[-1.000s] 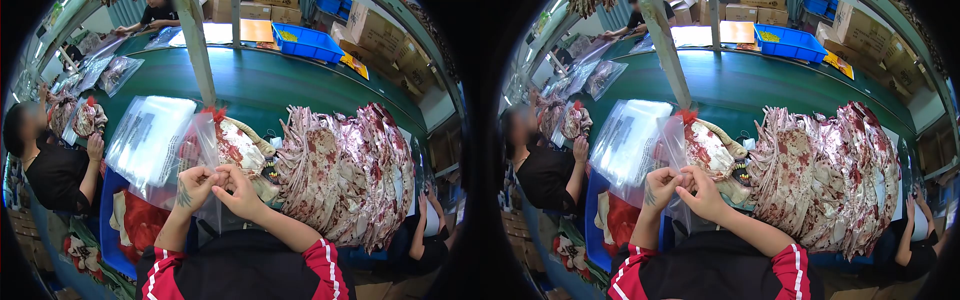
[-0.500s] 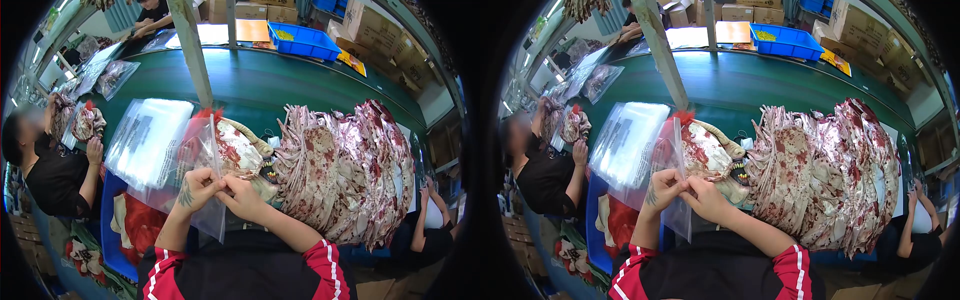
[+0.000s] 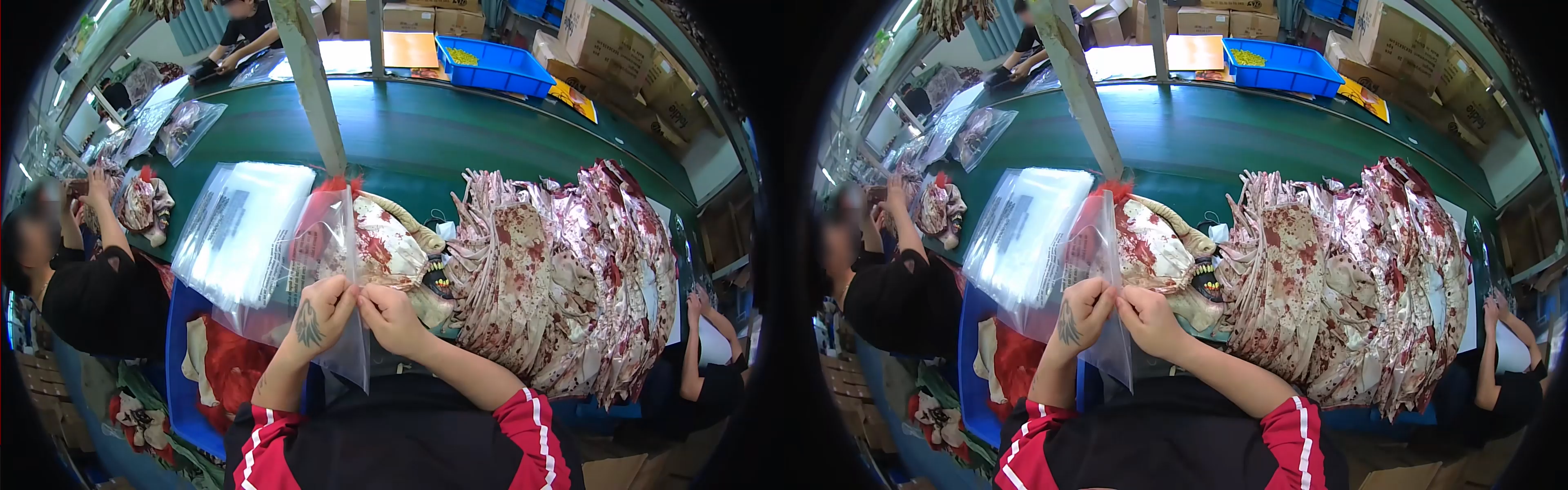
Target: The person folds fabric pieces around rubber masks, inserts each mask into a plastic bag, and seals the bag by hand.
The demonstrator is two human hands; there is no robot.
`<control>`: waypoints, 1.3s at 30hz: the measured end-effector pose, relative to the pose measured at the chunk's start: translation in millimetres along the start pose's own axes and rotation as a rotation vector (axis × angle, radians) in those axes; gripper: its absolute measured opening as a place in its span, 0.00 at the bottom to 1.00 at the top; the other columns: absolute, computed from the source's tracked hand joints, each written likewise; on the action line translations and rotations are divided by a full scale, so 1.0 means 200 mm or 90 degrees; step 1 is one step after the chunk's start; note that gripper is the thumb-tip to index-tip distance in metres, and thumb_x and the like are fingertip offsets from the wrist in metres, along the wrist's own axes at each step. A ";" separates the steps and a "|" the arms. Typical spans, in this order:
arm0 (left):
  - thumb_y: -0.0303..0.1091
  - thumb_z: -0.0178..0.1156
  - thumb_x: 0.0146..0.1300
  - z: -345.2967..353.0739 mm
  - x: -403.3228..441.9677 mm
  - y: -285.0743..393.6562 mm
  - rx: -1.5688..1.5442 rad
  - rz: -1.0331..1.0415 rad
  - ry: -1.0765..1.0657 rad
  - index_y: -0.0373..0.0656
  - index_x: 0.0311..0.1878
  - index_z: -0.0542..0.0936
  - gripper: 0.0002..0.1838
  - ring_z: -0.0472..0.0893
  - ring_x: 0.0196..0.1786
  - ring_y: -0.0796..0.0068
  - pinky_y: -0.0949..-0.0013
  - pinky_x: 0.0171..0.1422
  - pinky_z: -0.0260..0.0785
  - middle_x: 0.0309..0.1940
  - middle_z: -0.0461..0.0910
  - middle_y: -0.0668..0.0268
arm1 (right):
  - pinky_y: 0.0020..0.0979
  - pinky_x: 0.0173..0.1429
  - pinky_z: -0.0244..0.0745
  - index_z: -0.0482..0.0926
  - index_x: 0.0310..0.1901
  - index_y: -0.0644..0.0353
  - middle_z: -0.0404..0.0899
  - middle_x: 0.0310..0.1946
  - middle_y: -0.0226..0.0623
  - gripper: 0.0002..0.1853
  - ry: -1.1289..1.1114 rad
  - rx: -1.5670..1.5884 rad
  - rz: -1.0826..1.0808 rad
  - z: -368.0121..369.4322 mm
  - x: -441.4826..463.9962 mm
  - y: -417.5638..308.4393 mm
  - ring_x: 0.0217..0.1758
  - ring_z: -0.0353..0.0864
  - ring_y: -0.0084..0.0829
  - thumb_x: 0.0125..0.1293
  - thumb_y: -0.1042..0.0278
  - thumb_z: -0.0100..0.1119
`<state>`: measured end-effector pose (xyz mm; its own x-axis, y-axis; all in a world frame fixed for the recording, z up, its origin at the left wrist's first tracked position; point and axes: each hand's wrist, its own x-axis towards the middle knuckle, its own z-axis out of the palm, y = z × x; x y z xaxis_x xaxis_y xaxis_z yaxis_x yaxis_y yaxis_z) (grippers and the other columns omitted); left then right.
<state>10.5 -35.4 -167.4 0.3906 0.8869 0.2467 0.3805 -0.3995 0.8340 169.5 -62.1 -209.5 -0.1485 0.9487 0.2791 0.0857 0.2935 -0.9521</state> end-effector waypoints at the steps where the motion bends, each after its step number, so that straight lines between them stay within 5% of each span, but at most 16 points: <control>1: 0.25 0.59 0.67 0.00 -0.01 0.01 0.053 0.038 0.023 0.37 0.28 0.74 0.09 0.68 0.22 0.68 0.67 0.29 0.62 0.21 0.73 0.62 | 0.31 0.32 0.64 0.73 0.29 0.63 0.72 0.23 0.34 0.09 0.021 -0.056 -0.032 0.01 0.00 0.00 0.24 0.66 0.30 0.68 0.74 0.56; 9: 0.25 0.59 0.65 -0.17 -0.12 0.07 0.175 0.109 0.144 0.36 0.28 0.74 0.09 0.66 0.21 0.65 0.66 0.28 0.62 0.20 0.71 0.61 | 0.35 0.31 0.63 0.70 0.26 0.63 0.68 0.20 0.36 0.10 0.111 -0.165 -0.112 -0.04 -0.04 -0.15 0.23 0.63 0.34 0.67 0.76 0.53; 11: 0.24 0.60 0.63 -0.32 -0.15 0.06 0.094 -0.040 0.269 0.36 0.27 0.76 0.09 0.66 0.20 0.67 0.67 0.28 0.63 0.19 0.70 0.62 | 0.33 0.32 0.65 0.73 0.30 0.63 0.71 0.25 0.38 0.05 0.182 -0.219 -0.017 -0.18 -0.02 -0.12 0.24 0.64 0.35 0.64 0.75 0.57; 12: 0.24 0.60 0.63 -0.34 -0.14 0.10 0.119 -0.032 0.220 0.36 0.27 0.76 0.08 0.66 0.20 0.67 0.67 0.28 0.63 0.18 0.70 0.63 | 0.33 0.32 0.65 0.73 0.30 0.63 0.71 0.25 0.38 0.05 0.182 -0.220 -0.018 -0.16 -0.02 -0.13 0.24 0.64 0.35 0.64 0.75 0.57; 17: 0.23 0.61 0.61 -0.16 -0.08 0.22 0.137 0.049 0.085 0.36 0.25 0.76 0.09 0.67 0.20 0.68 0.67 0.28 0.62 0.19 0.72 0.62 | 0.34 0.41 0.70 0.75 0.40 0.65 0.76 0.38 0.42 0.10 0.263 -0.443 -0.383 0.00 -0.02 -0.23 0.34 0.72 0.38 0.59 0.72 0.64; 21: 0.23 0.62 0.58 -0.13 0.00 0.26 0.191 0.071 0.091 0.36 0.23 0.73 0.09 0.66 0.21 0.66 0.66 0.29 0.62 0.19 0.71 0.61 | 0.40 0.55 0.73 0.74 0.52 0.67 0.74 0.52 0.45 0.25 -0.102 -0.361 -0.162 0.00 0.02 -0.29 0.48 0.75 0.45 0.54 0.70 0.71; 26: 0.23 0.60 0.59 -0.19 0.03 0.28 0.216 0.148 0.077 0.36 0.24 0.72 0.10 0.66 0.22 0.65 0.65 0.30 0.62 0.19 0.70 0.61 | 0.46 0.63 0.71 0.72 0.61 0.64 0.72 0.57 0.47 0.33 -0.234 -0.437 -0.208 -0.05 0.13 -0.29 0.60 0.74 0.52 0.52 0.69 0.73; 31: 0.24 0.61 0.59 -0.56 0.00 0.37 0.381 0.093 0.238 0.35 0.23 0.69 0.12 0.65 0.21 0.66 0.65 0.28 0.61 0.19 0.70 0.61 | 0.45 0.66 0.72 0.70 0.68 0.58 0.71 0.60 0.47 0.39 -0.143 -0.665 -0.285 -0.13 0.09 -0.21 0.63 0.74 0.53 0.52 0.69 0.73; 34: 0.23 0.61 0.59 -0.66 -0.05 0.46 0.353 0.075 0.266 0.36 0.23 0.69 0.12 0.64 0.21 0.68 0.66 0.28 0.59 0.19 0.69 0.64 | 0.43 0.63 0.73 0.70 0.68 0.56 0.72 0.60 0.48 0.37 -0.183 -0.623 -0.264 -0.11 0.09 -0.25 0.63 0.76 0.51 0.54 0.69 0.71; 36: 0.22 0.62 0.58 -0.62 -0.06 0.50 0.384 0.181 0.278 0.38 0.23 0.69 0.12 0.64 0.21 0.69 0.67 0.28 0.58 0.19 0.68 0.66 | 0.42 0.61 0.75 0.70 0.69 0.54 0.73 0.60 0.48 0.36 -0.224 -0.580 -0.246 -0.07 0.10 -0.28 0.63 0.77 0.49 0.56 0.70 0.69; 39: 0.22 0.63 0.57 -0.49 -0.02 0.48 0.336 0.285 0.125 0.39 0.25 0.72 0.09 0.65 0.22 0.67 0.66 0.27 0.59 0.20 0.69 0.64 | 0.39 0.57 0.78 0.72 0.68 0.55 0.77 0.56 0.48 0.32 -0.187 -0.485 -0.273 0.07 0.20 -0.31 0.58 0.81 0.44 0.60 0.71 0.65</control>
<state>-36.3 -55.7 -40.4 0.4655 0.6168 0.6347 0.5928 -0.7498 0.2939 144.4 -44.0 -140.7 -0.5530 0.7031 0.4470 0.5751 0.7103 -0.4058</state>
